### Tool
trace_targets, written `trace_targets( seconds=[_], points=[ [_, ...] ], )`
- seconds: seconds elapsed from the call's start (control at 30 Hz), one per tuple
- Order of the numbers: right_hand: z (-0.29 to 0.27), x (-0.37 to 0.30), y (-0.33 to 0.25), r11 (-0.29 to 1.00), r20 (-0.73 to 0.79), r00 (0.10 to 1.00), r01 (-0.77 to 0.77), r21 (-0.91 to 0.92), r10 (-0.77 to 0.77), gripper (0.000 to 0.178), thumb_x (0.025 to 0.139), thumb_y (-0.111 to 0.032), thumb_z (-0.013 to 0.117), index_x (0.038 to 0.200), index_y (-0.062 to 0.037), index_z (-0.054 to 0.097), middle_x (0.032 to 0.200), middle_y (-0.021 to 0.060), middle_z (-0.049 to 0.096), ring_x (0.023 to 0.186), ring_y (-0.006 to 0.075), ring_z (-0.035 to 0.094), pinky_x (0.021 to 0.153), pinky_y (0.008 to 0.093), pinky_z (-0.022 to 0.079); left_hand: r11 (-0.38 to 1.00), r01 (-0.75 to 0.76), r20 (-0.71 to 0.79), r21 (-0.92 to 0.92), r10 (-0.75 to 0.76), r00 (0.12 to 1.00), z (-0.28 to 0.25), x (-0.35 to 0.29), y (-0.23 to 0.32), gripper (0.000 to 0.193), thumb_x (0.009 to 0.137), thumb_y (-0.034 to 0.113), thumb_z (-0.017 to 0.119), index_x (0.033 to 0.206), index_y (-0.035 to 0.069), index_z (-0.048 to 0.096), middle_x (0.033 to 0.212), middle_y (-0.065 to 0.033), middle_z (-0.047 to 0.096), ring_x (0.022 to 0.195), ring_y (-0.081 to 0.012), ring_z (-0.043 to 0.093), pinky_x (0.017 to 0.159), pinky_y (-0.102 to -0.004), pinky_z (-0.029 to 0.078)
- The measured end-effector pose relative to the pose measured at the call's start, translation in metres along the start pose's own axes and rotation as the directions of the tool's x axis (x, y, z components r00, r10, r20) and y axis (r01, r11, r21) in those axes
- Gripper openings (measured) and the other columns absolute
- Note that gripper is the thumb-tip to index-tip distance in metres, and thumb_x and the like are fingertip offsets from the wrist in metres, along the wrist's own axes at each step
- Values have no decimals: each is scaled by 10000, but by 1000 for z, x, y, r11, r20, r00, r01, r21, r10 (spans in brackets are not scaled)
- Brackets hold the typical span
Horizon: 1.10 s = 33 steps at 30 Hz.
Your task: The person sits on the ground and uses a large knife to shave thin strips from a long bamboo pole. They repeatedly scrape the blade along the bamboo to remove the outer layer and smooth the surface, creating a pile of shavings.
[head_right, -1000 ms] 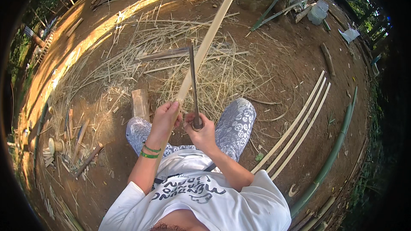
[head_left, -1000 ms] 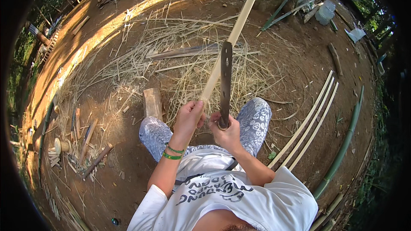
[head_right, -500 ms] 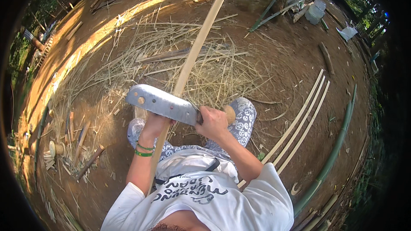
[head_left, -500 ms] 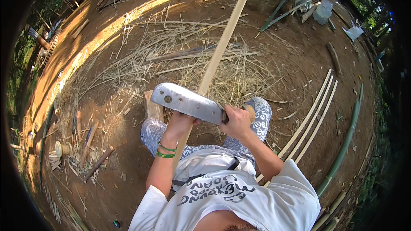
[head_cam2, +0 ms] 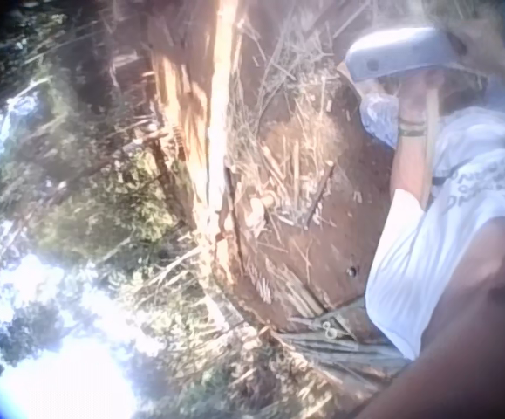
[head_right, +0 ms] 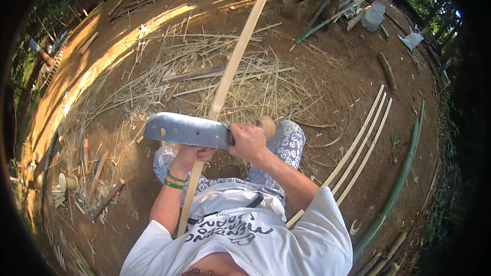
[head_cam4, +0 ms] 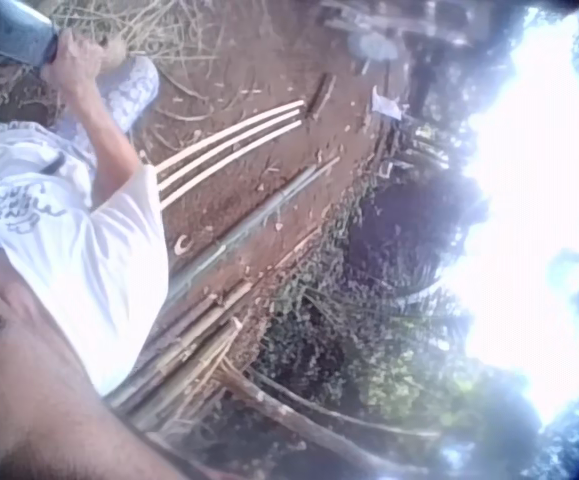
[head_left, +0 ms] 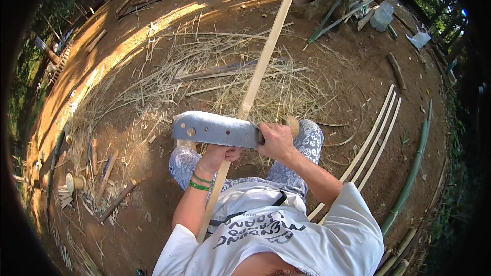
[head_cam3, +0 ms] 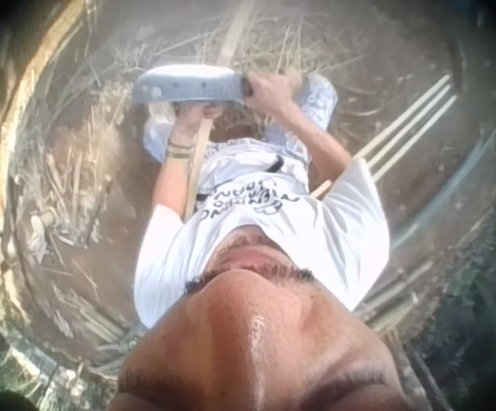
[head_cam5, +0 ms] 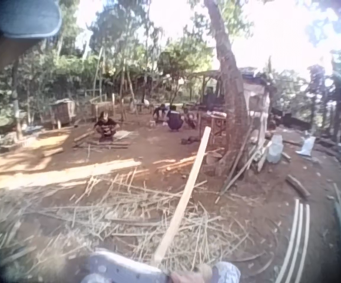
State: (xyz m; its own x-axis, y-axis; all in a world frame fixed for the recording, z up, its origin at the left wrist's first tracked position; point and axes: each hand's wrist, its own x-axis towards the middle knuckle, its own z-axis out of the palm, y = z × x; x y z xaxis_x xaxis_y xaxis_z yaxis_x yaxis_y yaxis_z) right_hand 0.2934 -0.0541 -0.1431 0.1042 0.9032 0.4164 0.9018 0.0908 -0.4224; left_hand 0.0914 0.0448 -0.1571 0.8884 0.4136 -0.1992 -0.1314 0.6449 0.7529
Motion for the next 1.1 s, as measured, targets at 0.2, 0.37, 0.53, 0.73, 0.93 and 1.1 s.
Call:
trace_targets(
  seconds=[0.2, 0.37, 0.53, 0.73, 0.93, 1.1],
  points=[
    [0, 25, 15, 996, -104, 993, -64, -68, 57, 240, 600, -123, 730, 749, -45, 559, 719, 115, 644, 659, 321, 673, 595, 411, 540, 992, -26, 83, -120, 36, 996, -5, 14, 2, 273, 1023, 138, 532, 1283, 67, 489, 802, -15, 476, 627, -60, 416, 531, -215, 334],
    [8, 27, 29, 978, -102, 980, -184, -101, 173, 240, 613, -142, 736, 761, -57, 567, 721, 121, 651, 663, 316, 685, 596, 419, 544, 986, 119, 14, -120, -118, 993, 7, -16, -3, 526, 1065, 140, 461, 1554, 177, 272, 757, 27, 372, 571, -59, 319, 505, -212, 309],
    [11, 15, 20, 997, 34, 998, 46, -66, -44, 248, 622, -162, 749, 762, -68, 567, 697, 121, 654, 662, 310, 694, 610, 411, 555, 976, 187, 15, -114, -186, 982, -26, -5, -17, 349, 1077, 167, 442, 1419, 224, 399, 726, 58, 316, 558, -31, 278, 493, -187, 269],
    [-15, 45, 46, 973, -5, 994, -112, -200, 113, 233, 659, -156, 736, 814, -39, 608, 699, 127, 681, 630, 295, 705, 556, 412, 565, 974, 164, 80, -158, -153, 985, 11, -9, 13, 303, 1085, 171, 425, 1377, 249, 440, 727, 64, 288, 550, -22, 253, 477, -172, 228],
    [-18, 47, 75, 959, 181, 965, -144, -244, 191, 205, 704, -157, 722, 842, -33, 636, 707, 115, 695, 621, 254, 702, 534, 393, 553, 956, 191, 41, -224, -186, 982, 8, -14, -8, 348, 1077, 145, 426, 1398, 275, 395, 747, 65, 296, 560, -21, 259, 482, -169, 231],
    [3, 28, 49, 986, 267, 964, 39, -165, 6, 216, 736, -199, 734, 865, -41, 665, 696, 100, 693, 604, 234, 690, 558, 372, 559, 950, 198, -7, -242, -206, 979, -1, -10, -7, 435, 1072, 115, 417, 1461, 300, 352, 744, 62, 308, 548, -22, 255, 481, -172, 229]
  ],
)
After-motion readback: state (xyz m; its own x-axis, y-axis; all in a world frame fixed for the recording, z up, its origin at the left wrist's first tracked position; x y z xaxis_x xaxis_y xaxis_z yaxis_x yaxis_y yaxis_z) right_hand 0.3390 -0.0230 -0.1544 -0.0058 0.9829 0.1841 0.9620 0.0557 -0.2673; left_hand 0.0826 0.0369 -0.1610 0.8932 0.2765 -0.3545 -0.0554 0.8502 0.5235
